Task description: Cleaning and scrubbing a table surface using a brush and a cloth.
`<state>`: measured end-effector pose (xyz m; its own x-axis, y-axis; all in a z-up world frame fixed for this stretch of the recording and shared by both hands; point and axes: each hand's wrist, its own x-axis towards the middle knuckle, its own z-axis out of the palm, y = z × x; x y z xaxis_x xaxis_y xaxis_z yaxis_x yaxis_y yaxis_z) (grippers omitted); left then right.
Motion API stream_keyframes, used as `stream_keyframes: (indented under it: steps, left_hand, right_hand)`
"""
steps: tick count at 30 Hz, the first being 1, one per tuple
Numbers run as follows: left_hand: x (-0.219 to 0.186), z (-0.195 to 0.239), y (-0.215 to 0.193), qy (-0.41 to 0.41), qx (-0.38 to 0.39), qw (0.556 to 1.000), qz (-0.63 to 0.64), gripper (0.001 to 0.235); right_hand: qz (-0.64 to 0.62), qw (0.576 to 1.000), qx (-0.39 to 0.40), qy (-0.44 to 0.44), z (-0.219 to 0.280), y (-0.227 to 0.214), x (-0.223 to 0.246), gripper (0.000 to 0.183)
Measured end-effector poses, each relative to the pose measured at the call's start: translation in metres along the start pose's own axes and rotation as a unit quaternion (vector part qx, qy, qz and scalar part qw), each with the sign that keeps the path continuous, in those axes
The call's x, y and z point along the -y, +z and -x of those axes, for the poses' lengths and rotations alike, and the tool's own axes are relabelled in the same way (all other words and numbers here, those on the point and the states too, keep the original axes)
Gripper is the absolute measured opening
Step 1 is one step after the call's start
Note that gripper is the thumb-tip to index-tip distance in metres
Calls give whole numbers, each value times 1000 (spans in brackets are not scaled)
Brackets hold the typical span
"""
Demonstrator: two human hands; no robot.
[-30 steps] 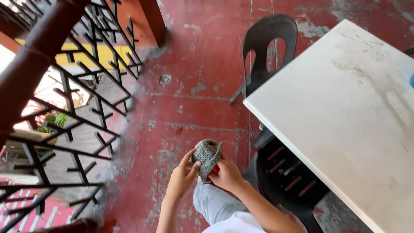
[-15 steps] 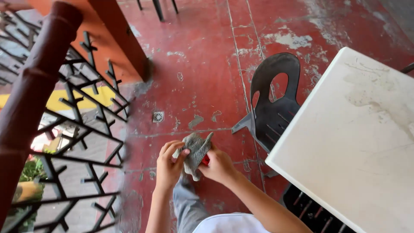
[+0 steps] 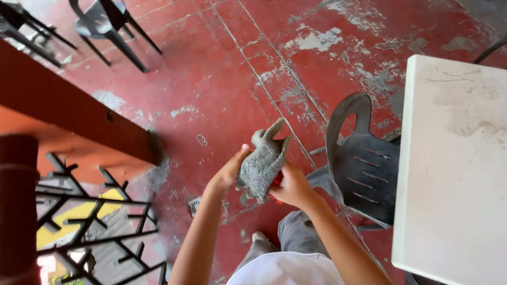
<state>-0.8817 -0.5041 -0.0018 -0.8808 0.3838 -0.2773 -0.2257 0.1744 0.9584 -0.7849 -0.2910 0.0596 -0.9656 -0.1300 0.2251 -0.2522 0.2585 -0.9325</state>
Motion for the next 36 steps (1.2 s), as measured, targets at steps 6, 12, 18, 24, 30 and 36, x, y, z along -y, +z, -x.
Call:
stream_keyframes:
  steps: [6,12,18,24,30,36]
  left_hand:
    - [-42,-119,-33,-128,39,956,262,43]
    - [-81,-234,-112,17,-58,969,240,20]
    - [-157,-302,-170,278,-92,942,166,19]
    - [-225,-336,-205,268,-130,954,26,23]
    - [-279,-336,-232,485,-183,810,-274,21]
    - [-264,-337,-232,394,-75,860,-314,15]
  right_hand:
    - [77,994,8,-79,-133,-26,-38,70]
    - [2,999,35,25,-254,-50,-94,60]
    - [141,984,90,62,-369,-61,-72,55]
    - [183,963,140,137,-426,-54,-79,59]
    - [191,948,129,221,-443,-58,-125,45]
    - [-328,942,46,57,-464,-12,-89,61]
